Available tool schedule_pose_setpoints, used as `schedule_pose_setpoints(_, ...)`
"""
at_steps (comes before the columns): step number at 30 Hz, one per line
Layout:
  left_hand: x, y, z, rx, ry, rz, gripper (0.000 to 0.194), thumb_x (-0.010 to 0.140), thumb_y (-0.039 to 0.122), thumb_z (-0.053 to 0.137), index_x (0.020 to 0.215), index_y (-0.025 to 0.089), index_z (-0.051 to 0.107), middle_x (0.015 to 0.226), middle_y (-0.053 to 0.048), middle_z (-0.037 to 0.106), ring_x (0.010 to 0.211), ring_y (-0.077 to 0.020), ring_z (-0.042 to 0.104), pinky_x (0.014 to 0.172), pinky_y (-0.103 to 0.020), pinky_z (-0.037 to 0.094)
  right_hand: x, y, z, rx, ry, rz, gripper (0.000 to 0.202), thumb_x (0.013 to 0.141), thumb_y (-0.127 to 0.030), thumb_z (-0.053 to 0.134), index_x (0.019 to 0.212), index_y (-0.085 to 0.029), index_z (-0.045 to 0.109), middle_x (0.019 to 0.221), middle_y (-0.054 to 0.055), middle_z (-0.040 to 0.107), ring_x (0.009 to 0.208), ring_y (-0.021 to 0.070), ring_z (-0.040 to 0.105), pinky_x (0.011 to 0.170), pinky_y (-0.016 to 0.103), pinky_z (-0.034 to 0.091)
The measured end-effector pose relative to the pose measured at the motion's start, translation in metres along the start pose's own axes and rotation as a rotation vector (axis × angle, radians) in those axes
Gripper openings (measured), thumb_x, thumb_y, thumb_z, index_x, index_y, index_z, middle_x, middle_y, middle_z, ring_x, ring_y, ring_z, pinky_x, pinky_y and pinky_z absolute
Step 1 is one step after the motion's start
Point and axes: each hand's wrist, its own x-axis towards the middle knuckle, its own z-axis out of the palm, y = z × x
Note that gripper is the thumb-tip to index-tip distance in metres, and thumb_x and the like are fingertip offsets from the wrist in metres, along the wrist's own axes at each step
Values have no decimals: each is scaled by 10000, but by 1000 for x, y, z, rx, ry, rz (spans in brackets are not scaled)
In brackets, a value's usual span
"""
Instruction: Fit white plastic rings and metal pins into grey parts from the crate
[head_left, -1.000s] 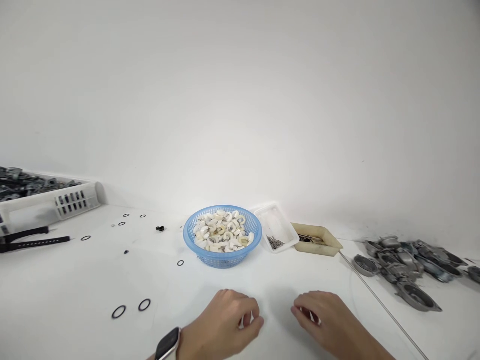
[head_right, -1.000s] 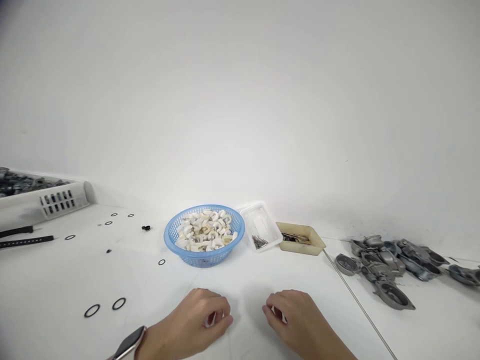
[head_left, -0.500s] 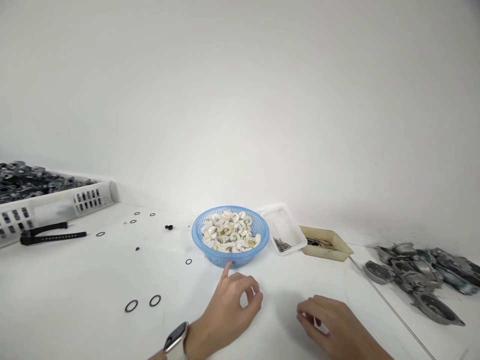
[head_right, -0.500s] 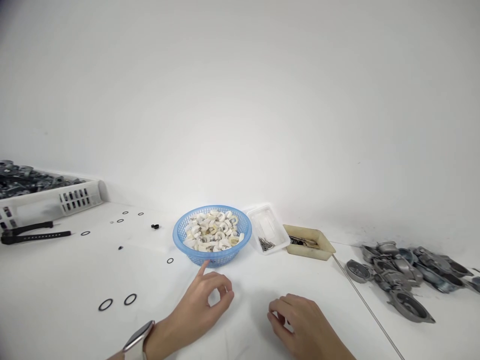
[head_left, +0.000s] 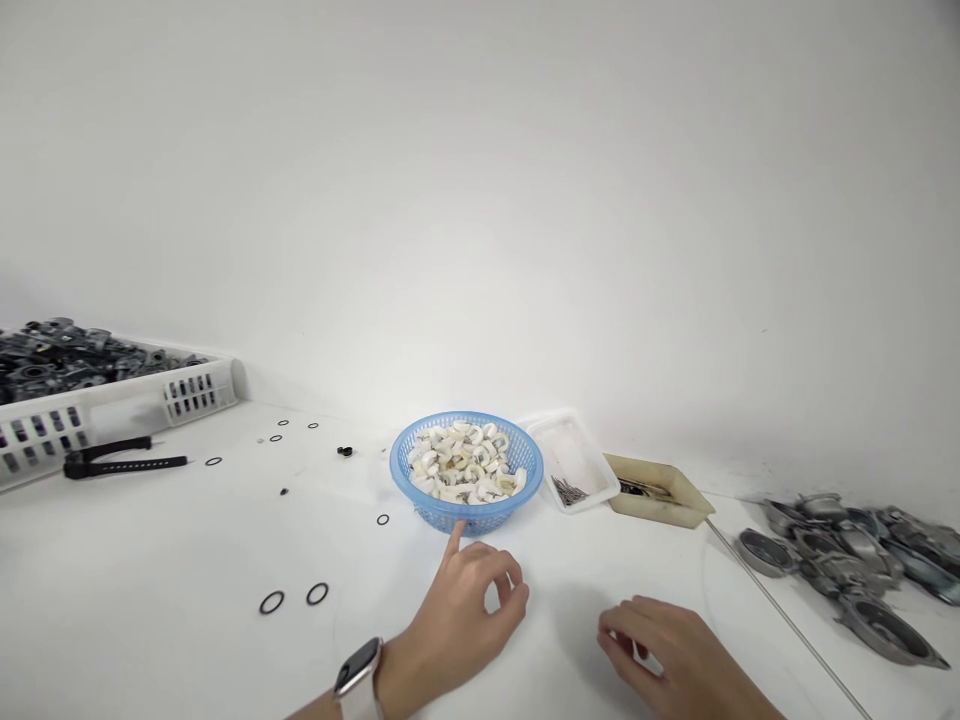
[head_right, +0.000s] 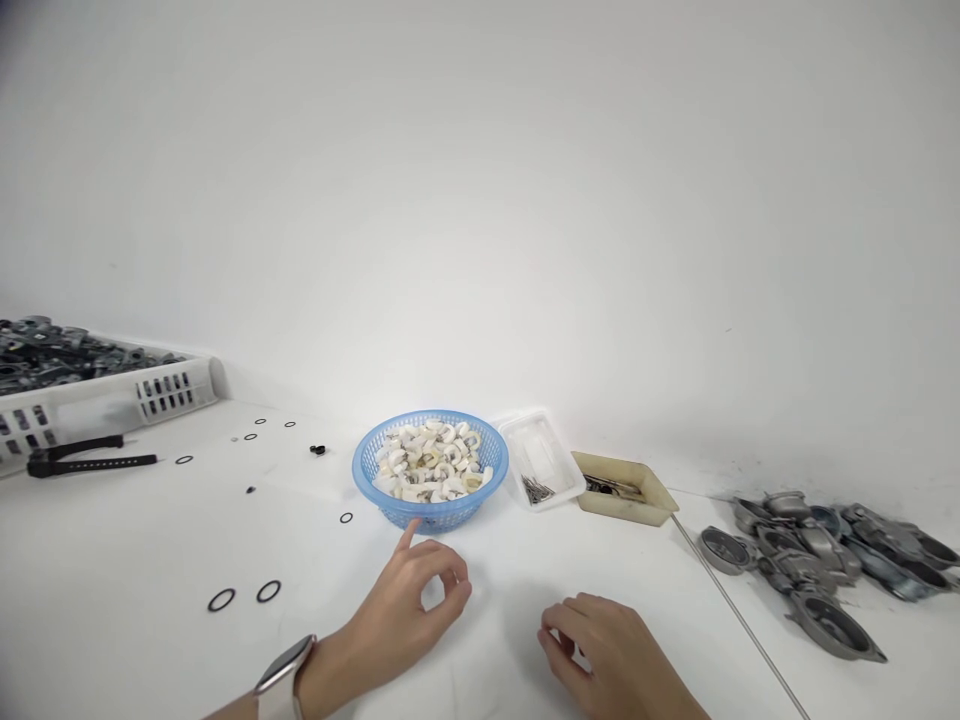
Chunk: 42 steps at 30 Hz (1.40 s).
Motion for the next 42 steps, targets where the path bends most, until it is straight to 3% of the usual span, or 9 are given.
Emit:
schedule_pose_setpoints(16,1,-2,0,-21,8,8,110,908,169,565,828,239,591,733,71,653,824,-160,666,1227,-657,65,-1,3,12,-46,14,-46,309,985,-184,433,791,-232,668,668,2,686,600,178,663,572,275,448)
schedule_pose_setpoints(25,0,1,-2,-8,-4,7,121,910,165,568,817,238,593,734,65,657,829,-166,669,1222,-674,75,1,2,10,-48,-36,1,316,988,-207,424,770,-242,650,675,-7,681,615,178,669,586,273,460)
schedule_pose_setpoints(42,1,-2,0,1,34,22,142,903,158,584,786,233,612,712,48,671,806,-179,670,1227,-671,128,0,5,17,-41,12,7,299,976,-211,447,732,-247,614,646,-12,670,581,176,658,573,265,465)
